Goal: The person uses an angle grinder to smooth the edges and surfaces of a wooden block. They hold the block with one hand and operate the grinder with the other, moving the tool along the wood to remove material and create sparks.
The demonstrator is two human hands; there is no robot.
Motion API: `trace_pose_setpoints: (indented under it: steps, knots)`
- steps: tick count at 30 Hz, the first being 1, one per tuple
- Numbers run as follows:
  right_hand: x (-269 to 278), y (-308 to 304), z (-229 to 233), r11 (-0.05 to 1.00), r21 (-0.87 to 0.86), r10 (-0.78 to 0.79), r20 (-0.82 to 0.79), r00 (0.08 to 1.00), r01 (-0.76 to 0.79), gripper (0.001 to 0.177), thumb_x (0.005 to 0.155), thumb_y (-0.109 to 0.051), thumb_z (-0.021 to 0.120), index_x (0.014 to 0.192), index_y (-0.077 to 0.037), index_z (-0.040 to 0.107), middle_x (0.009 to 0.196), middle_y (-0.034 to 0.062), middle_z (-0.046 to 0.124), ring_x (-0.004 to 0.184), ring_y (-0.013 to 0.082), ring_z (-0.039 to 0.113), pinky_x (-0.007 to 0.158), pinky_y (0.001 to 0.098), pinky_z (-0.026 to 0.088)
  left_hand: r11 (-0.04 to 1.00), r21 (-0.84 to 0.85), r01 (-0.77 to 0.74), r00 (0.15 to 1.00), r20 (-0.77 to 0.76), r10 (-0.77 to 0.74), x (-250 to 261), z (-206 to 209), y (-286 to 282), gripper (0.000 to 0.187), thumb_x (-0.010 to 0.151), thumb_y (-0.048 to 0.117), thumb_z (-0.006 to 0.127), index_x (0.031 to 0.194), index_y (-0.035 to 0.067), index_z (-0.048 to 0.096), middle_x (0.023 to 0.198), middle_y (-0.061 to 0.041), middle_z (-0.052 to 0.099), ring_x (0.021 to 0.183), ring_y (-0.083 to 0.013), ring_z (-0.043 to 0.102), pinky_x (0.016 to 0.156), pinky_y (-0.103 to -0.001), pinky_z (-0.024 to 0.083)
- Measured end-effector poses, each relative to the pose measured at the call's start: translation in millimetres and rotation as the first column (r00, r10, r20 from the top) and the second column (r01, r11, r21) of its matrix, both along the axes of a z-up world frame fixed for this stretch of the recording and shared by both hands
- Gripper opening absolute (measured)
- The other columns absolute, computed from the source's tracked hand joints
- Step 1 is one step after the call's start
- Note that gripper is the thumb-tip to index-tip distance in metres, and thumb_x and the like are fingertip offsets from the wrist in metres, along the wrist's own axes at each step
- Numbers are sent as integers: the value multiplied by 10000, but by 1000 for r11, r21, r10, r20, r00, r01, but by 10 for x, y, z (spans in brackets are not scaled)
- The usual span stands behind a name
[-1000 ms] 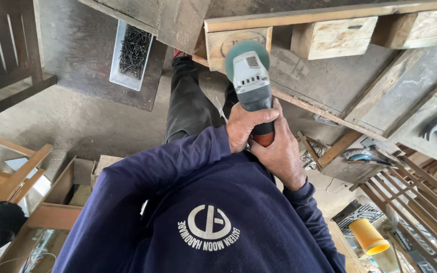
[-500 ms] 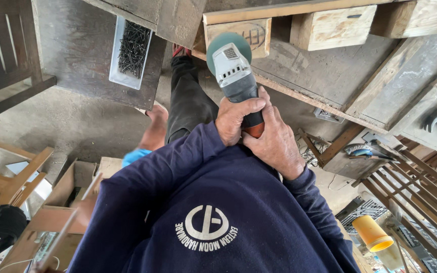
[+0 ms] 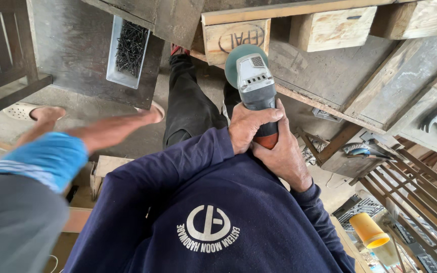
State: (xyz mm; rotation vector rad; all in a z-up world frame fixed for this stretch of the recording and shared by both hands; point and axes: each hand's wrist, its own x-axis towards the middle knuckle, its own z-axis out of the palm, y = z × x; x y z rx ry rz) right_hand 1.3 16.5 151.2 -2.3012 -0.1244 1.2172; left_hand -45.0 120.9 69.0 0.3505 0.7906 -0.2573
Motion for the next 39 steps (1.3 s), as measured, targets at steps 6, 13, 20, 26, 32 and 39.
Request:
trace_pose_setpoints:
  steps: [6,13,20,26,32,39]
  knots:
    - [141,32,-54,999,-34,-1,35,999,2,1097,782,-280,757,1638,-60,107,1251,303,660,1121,423,698,930,467,561,1000,-1,-11,1000,15,11,223,-53,50,261,830,63,790,1069,-7,713,952,-84,722,850,-179,694,806,-357,593]
    - [193,45,58,999,-35,-2,19,1000,3,1081,758,-281,781,1620,-60,167,1222,293,682,1111,425,708,923,474,552,1000,-29,-9,999,38,10,225,75,45,275,836,77,792,1088,7,708,986,-72,721,888,-161,696,842,-336,583]
    - [204,6,-54,998,-44,-33,30,999,34,1082,802,-298,752,1638,-70,104,1266,296,638,1108,411,707,895,469,580,998,-54,22,998,52,-19,276,-45,24,290,823,84,819,1070,-17,703,969,-108,718,852,-200,699,814,-382,602]
    - [245,2,-44,999,-48,-7,-27,1000,6,1100,771,-304,742,1636,-95,96,1254,274,665,1086,410,718,925,481,571,999,-9,40,999,27,-40,303,-22,45,313,812,96,827,1079,-12,704,969,-103,719,851,-191,697,811,-364,596]
    - [272,25,31,991,-130,-45,-60,997,37,1123,756,-328,771,1617,-88,91,1243,273,647,1083,406,706,913,466,569,997,4,73,997,34,-73,339,17,43,321,796,107,828,1066,-9,699,958,-100,724,844,-194,709,811,-360,615]
    - [241,-56,-15,999,-44,-20,11,1000,20,1105,787,-317,761,1631,-55,97,1230,291,660,1092,420,707,917,474,563,999,-5,45,998,53,-44,307,-17,8,297,812,102,824,1060,-6,704,954,-107,720,850,-203,705,807,-376,609]
